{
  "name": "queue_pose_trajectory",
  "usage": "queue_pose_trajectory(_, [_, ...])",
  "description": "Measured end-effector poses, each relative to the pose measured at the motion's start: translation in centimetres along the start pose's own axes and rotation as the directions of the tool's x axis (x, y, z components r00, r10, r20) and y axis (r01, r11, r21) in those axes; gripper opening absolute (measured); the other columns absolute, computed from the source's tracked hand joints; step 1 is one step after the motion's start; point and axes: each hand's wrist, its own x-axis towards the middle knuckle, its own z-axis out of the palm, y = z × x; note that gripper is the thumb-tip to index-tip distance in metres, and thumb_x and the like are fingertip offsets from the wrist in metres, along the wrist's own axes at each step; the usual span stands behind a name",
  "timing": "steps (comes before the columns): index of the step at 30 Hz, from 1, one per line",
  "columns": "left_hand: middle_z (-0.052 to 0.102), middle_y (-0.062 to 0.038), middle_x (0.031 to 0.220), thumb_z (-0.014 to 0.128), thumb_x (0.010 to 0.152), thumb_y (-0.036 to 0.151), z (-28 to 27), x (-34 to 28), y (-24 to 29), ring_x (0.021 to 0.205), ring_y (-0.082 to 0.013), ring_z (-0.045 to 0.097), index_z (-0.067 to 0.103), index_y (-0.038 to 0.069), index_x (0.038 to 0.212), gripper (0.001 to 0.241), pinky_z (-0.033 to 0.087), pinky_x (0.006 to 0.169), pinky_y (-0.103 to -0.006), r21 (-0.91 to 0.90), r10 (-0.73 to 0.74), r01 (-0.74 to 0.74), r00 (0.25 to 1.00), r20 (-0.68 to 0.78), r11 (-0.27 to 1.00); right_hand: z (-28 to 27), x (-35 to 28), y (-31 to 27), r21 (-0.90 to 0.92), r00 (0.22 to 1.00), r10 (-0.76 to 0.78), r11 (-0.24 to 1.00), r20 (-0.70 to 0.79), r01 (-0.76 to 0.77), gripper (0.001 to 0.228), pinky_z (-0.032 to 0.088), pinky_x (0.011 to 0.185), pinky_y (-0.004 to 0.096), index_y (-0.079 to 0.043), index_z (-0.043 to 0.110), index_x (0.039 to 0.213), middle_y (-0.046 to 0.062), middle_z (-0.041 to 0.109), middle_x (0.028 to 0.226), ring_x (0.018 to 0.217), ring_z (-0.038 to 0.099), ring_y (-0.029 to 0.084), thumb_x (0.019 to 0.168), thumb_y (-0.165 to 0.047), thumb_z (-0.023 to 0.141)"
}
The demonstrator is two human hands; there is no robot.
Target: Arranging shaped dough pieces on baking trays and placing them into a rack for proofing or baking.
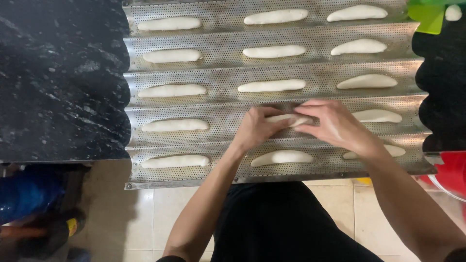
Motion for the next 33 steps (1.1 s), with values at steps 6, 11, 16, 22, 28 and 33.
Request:
queue_pose_trajectory(6, [0.076,-0.029,0.097,0.076,0.094,0.028,-2.1,0.2,0.0,0.073,-0.031,0.076,0.075,-0.005,0.112,0.038,0.058,0.066,-0.0339,-0.11,0.097,-0.097,0.995,-0.01,0.989,1.6,-0.6,2.5,0.489,0.984,0.014,0.869,-0.178,0.076,0.04,0.058,0.087,0.043,0.009,0.066,0.124,0.028,0.069,0.112,0.098,0.068,0.036,0.086,0.0,0.074])
queue_pose_trajectory(11, [0.075,-0.03,0.102,0.075,0.094,0.032,-3.4,-0.2,-1.9,0.08,-0.0327,0.075,0.074,-0.005,0.114,0.042,0.058,0.071,-0.0366,-0.185,0.081,-0.077,0.997,0.015,0.98,3.5,-1.6,4.9,0.674,0.991,0.071,0.738,-0.115,0.025,0.038,0.061,0.074,0.032,0.008,0.063,0.131,0.026,0.071,0.109,0.09,0.071,0.028,0.094,-0.001,0.066])
queue_pose_trajectory(16, [0.076,-0.025,0.11,0.082,0.084,0.041,-4.8,-0.7,-4.8,0.1,-0.0389,0.075,0.081,0.008,0.111,0.042,0.056,0.087,-0.0474,0.013,-0.08,0.08,0.996,-0.044,0.997,3.1,-2.4,3.3,0.427,0.976,0.071,0.904,-0.204,0.024,0.025,0.06,0.067,0.031,0.008,0.071,0.119,0.029,0.072,0.103,0.084,0.074,0.03,0.095,0.002,0.067])
queue_pose_trajectory(22, [0.078,-0.011,0.081,0.092,0.065,0.052,-4.4,-1.2,-6.7,0.079,-0.0356,0.076,0.083,0.013,0.089,0.047,0.061,0.071,-0.0404,0.356,-0.176,0.296,0.926,-0.333,0.886,3.5,-2.5,3.9,0.083,0.951,-0.009,0.996,-0.309,0.036,0.021,0.059,0.068,0.029,0.003,0.075,0.114,0.025,0.072,0.105,0.086,0.073,0.029,0.096,-0.008,0.074])
queue_pose_trajectory(28, [0.078,-0.01,0.08,0.094,0.069,0.054,-5.2,-4.5,-5.3,0.08,-0.0299,0.077,0.081,0.008,0.093,0.054,0.059,0.074,-0.038,0.291,-0.077,0.189,0.931,-0.356,0.938,3.0,-3.3,0.3,0.124,0.961,0.039,0.992,-0.274,-0.005,0.024,0.06,0.077,0.034,0.003,0.072,0.121,0.024,0.071,0.111,0.094,0.072,0.032,0.099,-0.007,0.07])
queue_pose_trajectory(33, [0.08,-0.015,0.088,0.076,0.095,0.033,-2.5,-8.3,-3.7,0.082,-0.03,0.079,0.081,0.007,0.101,0.028,0.062,0.076,-0.0374,0.143,0.003,0.015,0.991,-0.131,0.99,7.1,-2.5,-5.6,-0.012,0.977,-0.212,0.977,0.025,0.213,0.021,0.061,0.086,0.035,-0.007,0.075,0.112,0.013,0.076,0.115,0.101,0.074,0.026,0.092,-0.013,0.072])
